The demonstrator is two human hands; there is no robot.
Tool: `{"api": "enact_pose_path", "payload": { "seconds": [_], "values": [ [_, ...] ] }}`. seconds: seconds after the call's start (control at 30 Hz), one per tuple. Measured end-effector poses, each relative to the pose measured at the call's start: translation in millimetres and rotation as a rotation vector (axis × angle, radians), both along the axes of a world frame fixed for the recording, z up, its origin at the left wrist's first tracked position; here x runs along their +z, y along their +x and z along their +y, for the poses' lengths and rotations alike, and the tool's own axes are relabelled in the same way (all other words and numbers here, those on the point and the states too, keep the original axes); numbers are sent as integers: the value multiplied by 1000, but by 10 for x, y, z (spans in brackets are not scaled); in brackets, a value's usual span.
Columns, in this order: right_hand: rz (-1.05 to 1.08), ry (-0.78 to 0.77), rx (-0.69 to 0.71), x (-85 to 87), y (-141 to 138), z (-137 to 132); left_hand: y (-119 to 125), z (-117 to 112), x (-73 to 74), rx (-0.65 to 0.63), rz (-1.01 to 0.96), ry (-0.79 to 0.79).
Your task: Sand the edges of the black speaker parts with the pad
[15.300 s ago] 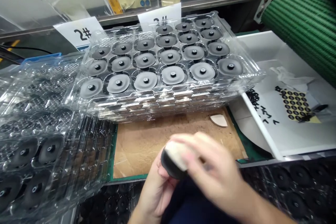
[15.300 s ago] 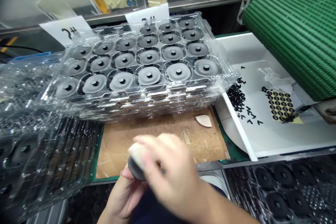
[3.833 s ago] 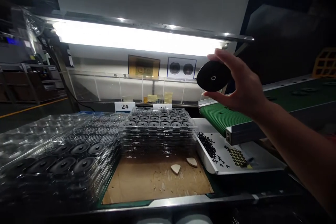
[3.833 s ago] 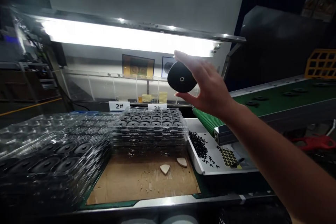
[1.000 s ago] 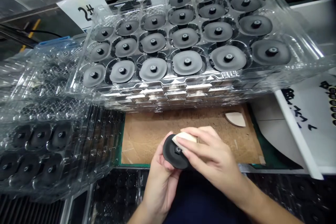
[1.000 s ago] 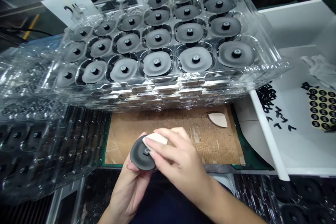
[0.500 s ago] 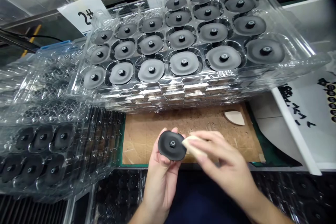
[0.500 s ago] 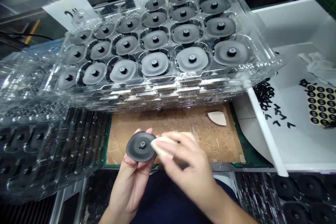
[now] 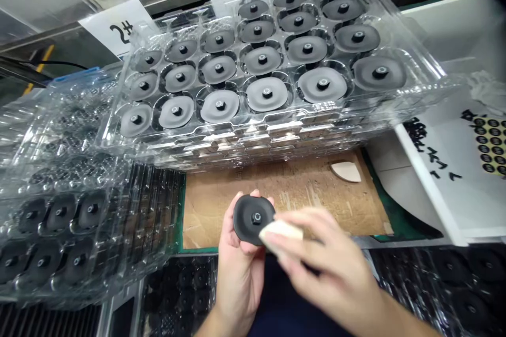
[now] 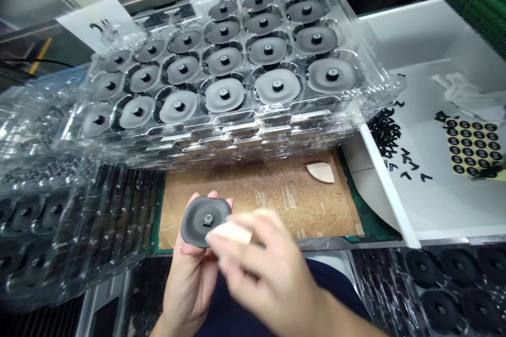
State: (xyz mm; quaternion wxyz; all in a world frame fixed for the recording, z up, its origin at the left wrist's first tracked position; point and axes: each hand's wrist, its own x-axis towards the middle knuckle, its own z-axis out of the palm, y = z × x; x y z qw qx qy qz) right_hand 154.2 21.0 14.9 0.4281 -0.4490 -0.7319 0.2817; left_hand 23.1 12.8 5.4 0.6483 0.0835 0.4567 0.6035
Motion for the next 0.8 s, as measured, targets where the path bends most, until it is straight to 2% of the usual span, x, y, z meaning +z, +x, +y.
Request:
{"api": "enact_pose_path", "payload": {
  "seconds": [0.07,0.2,0.33,0.47,0.57,0.7,0.8],
  "values": [
    [-17,-13,-53,-7,4,6,-3,-8,4,15,20,9],
    [15,28,33,-32,1,12,-5,-26,3,18,4,-13],
    [-14,0,-30,-23,2,14,-11,-34,14,11,21,13],
    [6,20,26,-9,16,15,-26,-45,23,-7,21,8],
    [-23,6,-42,-9,19,20,-30,-56,28,1,38,40],
    [10,30,12,5,19,1,-25,-65,39,-4,37,23],
    [-14,-8,-49,17,28,-7,-23,-72,44,17,57,47]
  ]
}}
